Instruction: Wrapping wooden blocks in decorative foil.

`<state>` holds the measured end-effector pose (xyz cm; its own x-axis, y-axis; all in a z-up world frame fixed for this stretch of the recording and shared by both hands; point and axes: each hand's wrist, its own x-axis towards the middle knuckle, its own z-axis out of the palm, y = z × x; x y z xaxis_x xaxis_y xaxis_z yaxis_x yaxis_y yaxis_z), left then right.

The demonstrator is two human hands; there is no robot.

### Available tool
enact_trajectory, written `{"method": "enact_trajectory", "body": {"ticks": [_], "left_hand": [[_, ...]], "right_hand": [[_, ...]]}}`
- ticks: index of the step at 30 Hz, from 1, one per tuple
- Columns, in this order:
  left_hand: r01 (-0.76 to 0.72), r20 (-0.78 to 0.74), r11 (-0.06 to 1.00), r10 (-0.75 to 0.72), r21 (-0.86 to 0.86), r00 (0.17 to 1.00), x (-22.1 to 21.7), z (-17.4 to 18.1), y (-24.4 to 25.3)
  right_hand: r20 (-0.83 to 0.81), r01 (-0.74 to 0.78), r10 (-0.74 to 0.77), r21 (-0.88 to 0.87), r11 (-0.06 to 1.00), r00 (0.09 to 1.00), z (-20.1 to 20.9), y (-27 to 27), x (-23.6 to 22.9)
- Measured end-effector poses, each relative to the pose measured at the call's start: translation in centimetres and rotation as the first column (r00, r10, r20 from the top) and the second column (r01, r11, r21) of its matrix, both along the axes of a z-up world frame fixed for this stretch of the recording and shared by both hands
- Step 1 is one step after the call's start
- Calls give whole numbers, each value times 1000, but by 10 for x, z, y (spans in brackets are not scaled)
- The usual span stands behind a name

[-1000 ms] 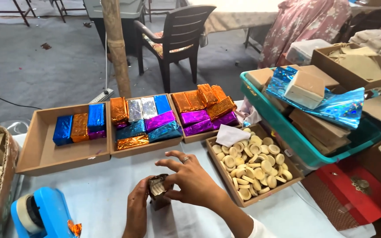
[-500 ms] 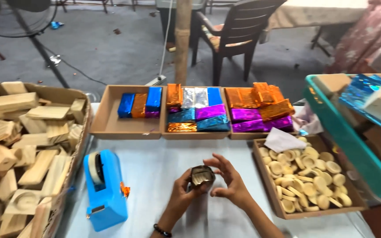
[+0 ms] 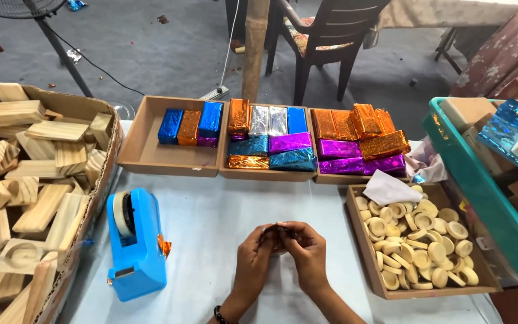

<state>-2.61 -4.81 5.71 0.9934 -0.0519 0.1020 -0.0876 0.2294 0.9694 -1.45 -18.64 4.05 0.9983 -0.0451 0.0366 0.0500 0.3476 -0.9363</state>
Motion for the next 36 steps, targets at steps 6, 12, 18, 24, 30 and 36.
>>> {"method": "enact_trajectory", "body": {"ticks": [6,12,18,24,30,36], "left_hand": [[-312,234,832,225,459,946,-4,41,-3],[-630,669,457,96,628,737,-47,1,-11],[-653,674,188,-78,733,734,-57,-36,-19],[-573,610,248,-108,781,785,-48,-14,-19],[-581,609,229,-76,781,789,-40,2,-17],[-550,600,353,-44,757,798,-35,16,-18]], "right_hand": [[-3,-8,8,20,1000,1000,-10,-3,5],[-3,0,1,80,997,1000,-32,-6,15],[-95,18,-23,-50,999,995,9,-3,3],[638,581,-148,-548,602,755,71,-15,6],[420,490,-319,-402,774,849,70,-22,5],[143,183,-148,-281,942,979,18,-15,-26]]}}
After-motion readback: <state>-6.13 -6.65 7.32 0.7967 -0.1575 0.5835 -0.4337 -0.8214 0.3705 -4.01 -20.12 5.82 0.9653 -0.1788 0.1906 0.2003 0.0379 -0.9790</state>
